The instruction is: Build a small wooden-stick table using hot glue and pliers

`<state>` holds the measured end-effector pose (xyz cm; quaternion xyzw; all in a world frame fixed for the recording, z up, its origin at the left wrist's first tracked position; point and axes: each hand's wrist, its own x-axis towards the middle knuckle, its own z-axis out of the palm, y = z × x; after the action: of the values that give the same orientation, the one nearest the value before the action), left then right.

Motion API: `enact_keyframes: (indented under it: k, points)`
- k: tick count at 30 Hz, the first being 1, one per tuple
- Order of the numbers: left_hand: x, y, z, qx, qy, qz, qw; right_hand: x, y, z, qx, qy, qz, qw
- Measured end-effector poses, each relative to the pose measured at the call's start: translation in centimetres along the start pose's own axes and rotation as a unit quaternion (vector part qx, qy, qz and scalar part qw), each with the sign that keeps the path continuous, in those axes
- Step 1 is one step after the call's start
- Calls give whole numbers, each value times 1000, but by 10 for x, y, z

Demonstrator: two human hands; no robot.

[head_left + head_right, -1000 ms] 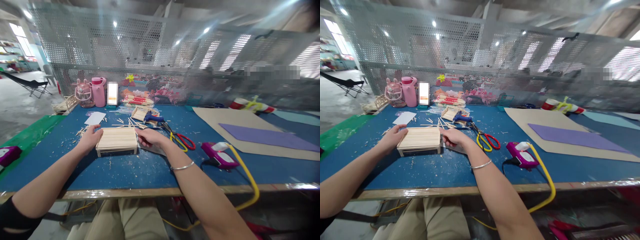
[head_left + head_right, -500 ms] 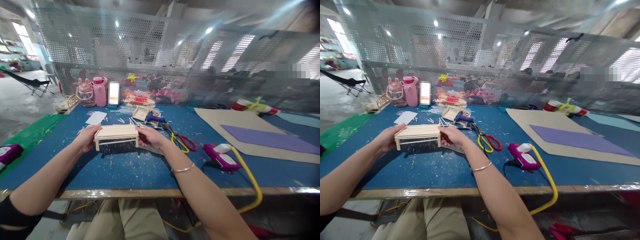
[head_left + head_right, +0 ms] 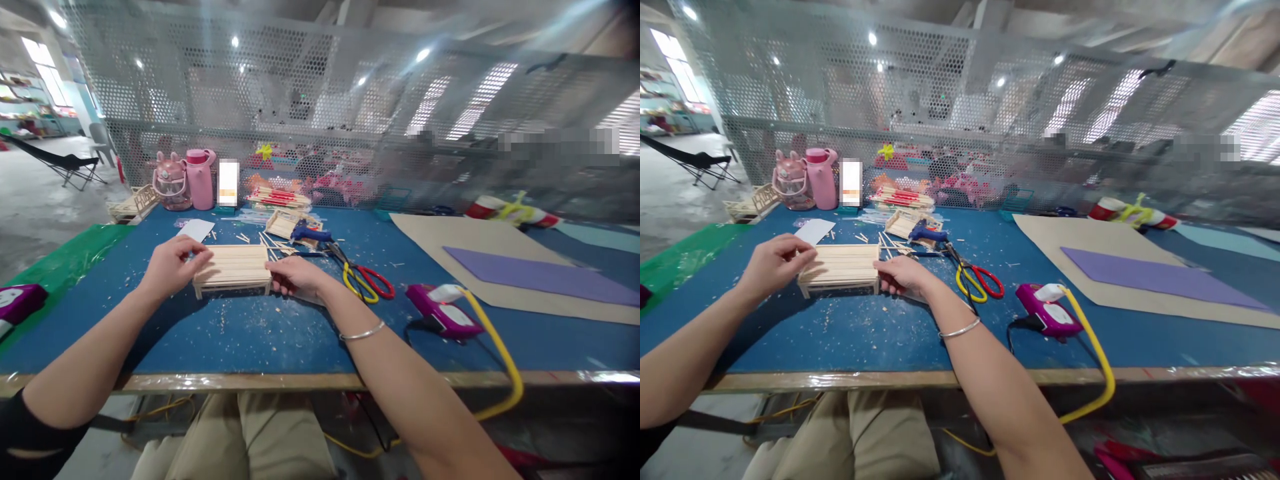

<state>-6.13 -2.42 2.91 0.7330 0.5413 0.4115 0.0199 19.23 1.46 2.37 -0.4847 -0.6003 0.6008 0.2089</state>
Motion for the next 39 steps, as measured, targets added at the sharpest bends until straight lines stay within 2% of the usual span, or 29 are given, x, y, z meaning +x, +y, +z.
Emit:
enact_keyframes:
  k: [2,3,5,9,17,21,26,28,29,30,32,33,34,36,37,39]
  points:
    - [-4,6,-2,-11,-65,160,985,1,1,0,9,-4,0,1000]
    - [-5,9,-1,-5,-97,209,973,1,2,1,10,-5,1,1000]
    - [-9,13,3,31,-130,248,960,1,2,1,6,-7,4,1000]
    - [-12,14,12,80,-107,229,964,1,1,1,3,-11,11,1000]
    - [-12,14,14,72,-86,236,965,0,-1,-1,-7,1,-8,1000]
    - [-12,12,14,73,-89,238,964,-4,-9,-4,-96,27,-24,995]
    - [-12,14,15,63,-107,220,968,-5,-10,-4,-241,35,-93,965]
    - [-11,14,12,41,-119,193,973,-3,-7,-4,-233,31,-88,968]
    - [-10,14,9,29,-110,159,981,-3,-6,-4,-213,29,-81,973]
    - [-9,13,4,23,-86,105,990,-3,-5,-3,-188,29,-73,979]
    - [-5,10,-5,36,-33,-42,998,-3,-4,-2,-143,31,-62,987]
    - [-4,8,-9,54,-27,-111,992,-4,-3,-1,-124,28,-66,990]
    - [-3,7,-13,69,-47,-159,984,-5,-3,0,-107,17,-77,991]
    - [-1,5,-16,67,-103,-191,974,-5,-2,3,-70,-16,-113,991]
    - [-1,5,-16,49,-113,-193,974,-4,-2,4,-49,-26,-129,990]
    - [-2,7,-13,-36,-84,-207,974,-1,-2,6,-15,-18,-153,988]
